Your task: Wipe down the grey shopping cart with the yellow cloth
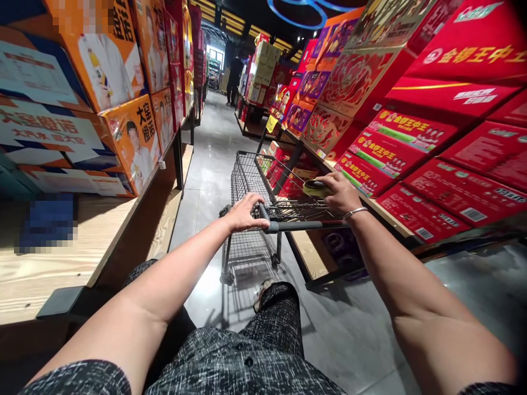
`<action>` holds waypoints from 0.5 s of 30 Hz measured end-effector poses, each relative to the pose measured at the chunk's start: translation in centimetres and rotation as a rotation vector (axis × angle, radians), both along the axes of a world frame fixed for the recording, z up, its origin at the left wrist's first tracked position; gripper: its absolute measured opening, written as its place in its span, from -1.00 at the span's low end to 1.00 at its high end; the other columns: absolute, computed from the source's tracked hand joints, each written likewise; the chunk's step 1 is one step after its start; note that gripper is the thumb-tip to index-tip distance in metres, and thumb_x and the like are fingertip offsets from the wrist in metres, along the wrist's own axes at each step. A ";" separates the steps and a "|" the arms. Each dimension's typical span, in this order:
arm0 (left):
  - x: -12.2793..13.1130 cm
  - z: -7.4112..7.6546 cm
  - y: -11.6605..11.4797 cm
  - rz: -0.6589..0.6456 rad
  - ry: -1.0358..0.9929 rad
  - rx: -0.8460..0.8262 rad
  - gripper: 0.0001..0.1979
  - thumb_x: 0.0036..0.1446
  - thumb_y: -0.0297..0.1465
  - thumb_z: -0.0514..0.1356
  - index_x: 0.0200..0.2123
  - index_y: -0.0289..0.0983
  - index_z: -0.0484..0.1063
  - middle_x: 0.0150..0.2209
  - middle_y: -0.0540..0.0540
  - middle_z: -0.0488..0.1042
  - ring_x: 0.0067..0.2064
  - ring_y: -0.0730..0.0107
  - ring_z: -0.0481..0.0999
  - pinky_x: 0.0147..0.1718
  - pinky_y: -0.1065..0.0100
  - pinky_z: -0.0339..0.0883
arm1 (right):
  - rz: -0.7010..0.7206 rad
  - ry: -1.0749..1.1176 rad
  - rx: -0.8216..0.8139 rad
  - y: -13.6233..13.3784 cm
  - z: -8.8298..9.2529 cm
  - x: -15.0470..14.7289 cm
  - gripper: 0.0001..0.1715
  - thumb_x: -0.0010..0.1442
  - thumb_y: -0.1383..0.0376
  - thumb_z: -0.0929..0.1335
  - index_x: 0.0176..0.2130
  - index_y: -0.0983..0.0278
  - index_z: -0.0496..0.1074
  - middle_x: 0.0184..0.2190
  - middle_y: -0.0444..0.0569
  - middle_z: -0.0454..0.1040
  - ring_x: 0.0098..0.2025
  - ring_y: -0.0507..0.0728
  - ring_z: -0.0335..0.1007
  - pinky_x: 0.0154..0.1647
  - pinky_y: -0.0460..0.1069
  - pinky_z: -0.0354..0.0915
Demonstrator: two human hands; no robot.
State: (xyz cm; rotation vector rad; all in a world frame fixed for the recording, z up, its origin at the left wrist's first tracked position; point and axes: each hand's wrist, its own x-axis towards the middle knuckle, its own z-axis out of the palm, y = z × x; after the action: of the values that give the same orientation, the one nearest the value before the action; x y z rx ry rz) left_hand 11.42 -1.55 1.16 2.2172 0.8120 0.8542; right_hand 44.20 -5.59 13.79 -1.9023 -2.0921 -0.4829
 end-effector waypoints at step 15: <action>-3.9 -0.2 -0.8 0.059 0.028 -0.003 -0.21 -0.08 0.23 0.33 0.10 -0.09 0.36 0.27 -0.18 0.28 0.34 -0.13 0.26 0.24 -0.19 0.19 | -0.024 -0.112 -0.702 7.5 -0.2 -11.4 -0.44 0.01 0.29 0.50 0.05 0.11 0.62 -0.17 -0.09 0.66 -0.19 0.14 0.51 -0.13 -0.05 0.39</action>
State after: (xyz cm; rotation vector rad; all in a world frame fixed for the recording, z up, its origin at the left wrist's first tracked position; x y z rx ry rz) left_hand 7.52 -2.37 1.01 2.2168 0.8948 0.8509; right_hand 32.76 1.89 13.63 -2.2882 -2.5381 0.1875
